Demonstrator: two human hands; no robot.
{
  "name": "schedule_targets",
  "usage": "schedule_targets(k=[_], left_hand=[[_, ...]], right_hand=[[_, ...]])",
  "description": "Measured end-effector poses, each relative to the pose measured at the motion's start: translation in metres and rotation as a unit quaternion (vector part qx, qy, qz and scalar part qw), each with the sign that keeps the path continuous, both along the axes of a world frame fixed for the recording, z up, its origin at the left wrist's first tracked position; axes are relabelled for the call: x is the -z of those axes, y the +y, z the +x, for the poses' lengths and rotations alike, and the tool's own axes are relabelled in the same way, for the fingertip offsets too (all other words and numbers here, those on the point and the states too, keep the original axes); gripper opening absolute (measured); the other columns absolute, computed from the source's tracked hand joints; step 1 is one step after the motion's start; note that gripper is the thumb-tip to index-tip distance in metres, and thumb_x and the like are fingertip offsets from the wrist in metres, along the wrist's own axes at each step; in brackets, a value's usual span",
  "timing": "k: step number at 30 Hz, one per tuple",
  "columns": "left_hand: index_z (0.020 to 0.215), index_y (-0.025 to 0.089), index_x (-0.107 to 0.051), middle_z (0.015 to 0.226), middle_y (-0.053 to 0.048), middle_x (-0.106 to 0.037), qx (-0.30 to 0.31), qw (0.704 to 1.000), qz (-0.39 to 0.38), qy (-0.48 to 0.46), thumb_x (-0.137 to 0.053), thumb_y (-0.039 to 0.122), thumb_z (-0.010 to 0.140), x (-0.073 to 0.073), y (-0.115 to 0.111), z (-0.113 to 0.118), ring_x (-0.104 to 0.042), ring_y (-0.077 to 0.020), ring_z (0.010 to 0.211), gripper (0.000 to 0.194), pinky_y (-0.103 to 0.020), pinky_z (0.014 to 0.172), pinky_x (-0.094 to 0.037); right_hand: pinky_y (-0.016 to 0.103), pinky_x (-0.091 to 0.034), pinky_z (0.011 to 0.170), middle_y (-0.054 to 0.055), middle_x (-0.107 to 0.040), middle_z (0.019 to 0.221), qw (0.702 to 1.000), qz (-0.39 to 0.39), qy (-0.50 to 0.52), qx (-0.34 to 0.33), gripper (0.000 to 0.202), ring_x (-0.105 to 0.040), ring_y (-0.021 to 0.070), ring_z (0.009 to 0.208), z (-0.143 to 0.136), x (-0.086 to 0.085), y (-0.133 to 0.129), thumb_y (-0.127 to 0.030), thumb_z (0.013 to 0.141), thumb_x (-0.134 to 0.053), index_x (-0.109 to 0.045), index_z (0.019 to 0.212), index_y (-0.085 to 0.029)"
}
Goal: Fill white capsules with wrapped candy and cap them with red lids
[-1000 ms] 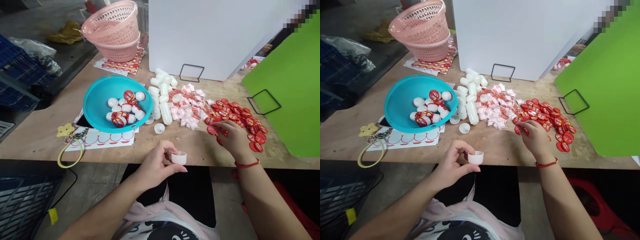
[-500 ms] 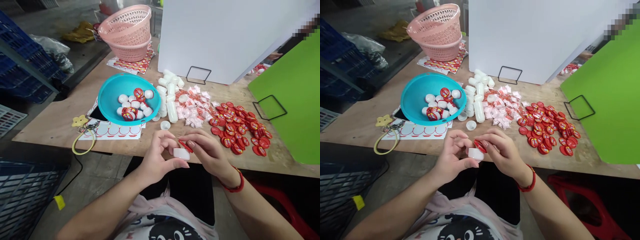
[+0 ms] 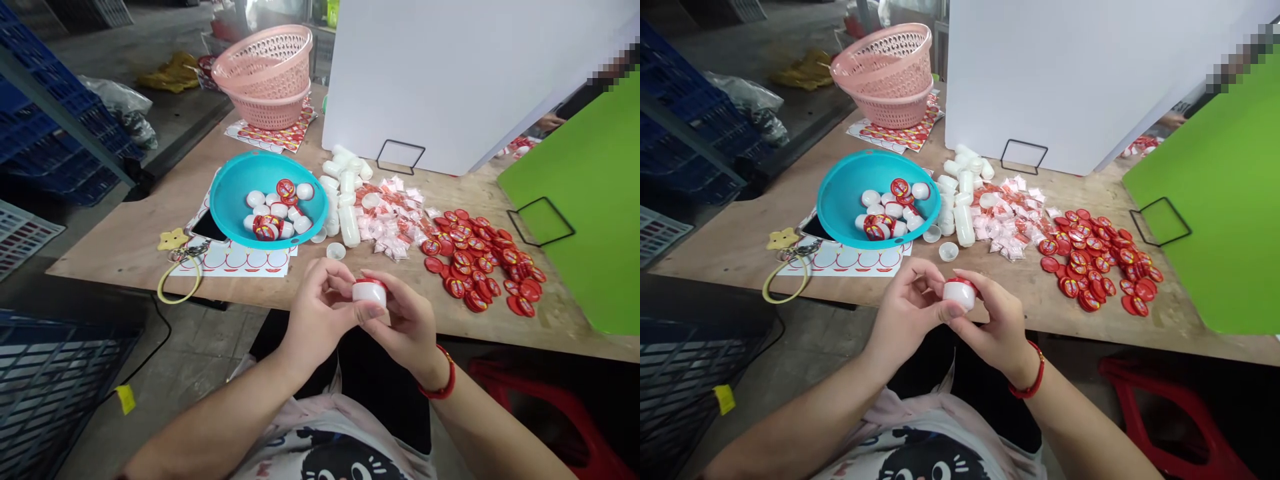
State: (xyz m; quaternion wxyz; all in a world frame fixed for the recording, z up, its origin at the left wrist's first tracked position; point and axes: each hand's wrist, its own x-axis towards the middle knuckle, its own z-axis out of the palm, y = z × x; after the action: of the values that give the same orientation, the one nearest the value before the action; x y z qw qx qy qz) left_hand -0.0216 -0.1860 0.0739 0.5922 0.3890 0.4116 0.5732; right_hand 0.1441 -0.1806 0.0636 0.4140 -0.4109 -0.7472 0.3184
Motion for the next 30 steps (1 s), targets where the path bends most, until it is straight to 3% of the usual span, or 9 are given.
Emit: schedule_targets(k=[4,7,11,15,22,27,30], left_hand=[[0.084,0.022,-0.057,0.070,0.007,-0.052,-0.003,1.000,0.005,-0.013,-0.094,0.027,0.064,0.004,0.000,-0.001,-0.051,-0.0077,0.065,0.042,-0.017,0.060,-0.044],[0.093,0.024,-0.062,0.082,0.005,-0.058,0.003,0.999,-0.017,-0.041,-0.093,0.029,0.064,0.005,0.002,-0.002,-0.056,-0.0077,0.068,0.043,-0.017,0.062,-0.049],[0.110,0.023,-0.072,0.097,-0.003,-0.071,0.085,0.993,-0.063,-0.055,-0.087,0.036,0.074,0.004,0.006,-0.008,-0.068,-0.0148,0.082,0.041,-0.024,0.070,-0.057],[0.107,0.021,-0.078,0.093,-0.006,-0.079,0.147,0.975,-0.121,-0.116,-0.085,0.033,0.075,0.003,0.010,-0.017,-0.074,-0.0200,0.087,0.035,-0.027,0.072,-0.061],[0.097,0.020,-0.082,0.093,-0.006,-0.081,0.091,0.979,-0.139,-0.120,-0.088,0.033,0.072,0.008,0.004,-0.015,-0.074,-0.0177,0.082,0.028,-0.022,0.067,-0.059],[0.105,0.024,-0.079,0.103,-0.005,-0.079,0.004,0.998,-0.049,-0.048,-0.079,0.047,0.080,0.011,0.002,-0.008,-0.074,-0.0212,0.093,0.034,-0.030,0.079,-0.060],[0.108,0.027,-0.077,0.100,-0.005,-0.079,0.036,0.999,0.007,0.016,-0.073,0.056,0.082,0.003,-0.013,-0.020,-0.074,-0.0247,0.095,0.039,-0.034,0.078,-0.060]], right_hand=[[0.034,-0.062,0.079,0.006,-0.074,0.109,0.999,-0.019,0.036,-0.005,0.038,-0.073,0.0222,0.092,-0.003,-0.001,0.001,-0.029,0.088,-0.075,-0.062,0.123,-0.028],[0.034,-0.063,0.076,0.007,-0.073,0.108,0.997,-0.039,0.067,-0.012,0.040,-0.073,0.0225,0.090,-0.005,-0.002,0.003,-0.034,0.086,-0.077,-0.062,0.122,-0.026],[0.033,-0.062,0.077,0.006,-0.072,0.105,0.994,-0.056,0.094,-0.016,0.041,-0.071,0.0206,0.088,-0.006,-0.004,0.004,-0.036,0.085,-0.080,-0.061,0.121,-0.026],[0.031,-0.061,0.073,0.004,-0.070,0.100,0.995,-0.052,0.081,-0.020,0.039,-0.069,0.0187,0.083,-0.003,-0.005,0.003,-0.032,0.085,-0.079,-0.060,0.119,-0.027],[0.031,-0.059,0.071,0.005,-0.068,0.097,0.999,-0.021,0.005,-0.047,0.039,-0.067,0.0185,0.081,0.001,-0.009,0.003,-0.026,0.085,-0.078,-0.059,0.119,-0.026],[0.030,-0.058,0.071,0.004,-0.069,0.096,0.994,-0.085,0.058,-0.038,0.040,-0.067,0.0178,0.080,-0.012,-0.005,0.021,-0.034,0.083,-0.081,-0.059,0.116,-0.025],[0.030,-0.059,0.072,0.001,-0.069,0.098,0.986,-0.102,0.130,-0.015,0.048,-0.068,0.0173,0.082,-0.029,0.001,0.050,-0.041,0.081,-0.082,-0.052,0.116,-0.028]])
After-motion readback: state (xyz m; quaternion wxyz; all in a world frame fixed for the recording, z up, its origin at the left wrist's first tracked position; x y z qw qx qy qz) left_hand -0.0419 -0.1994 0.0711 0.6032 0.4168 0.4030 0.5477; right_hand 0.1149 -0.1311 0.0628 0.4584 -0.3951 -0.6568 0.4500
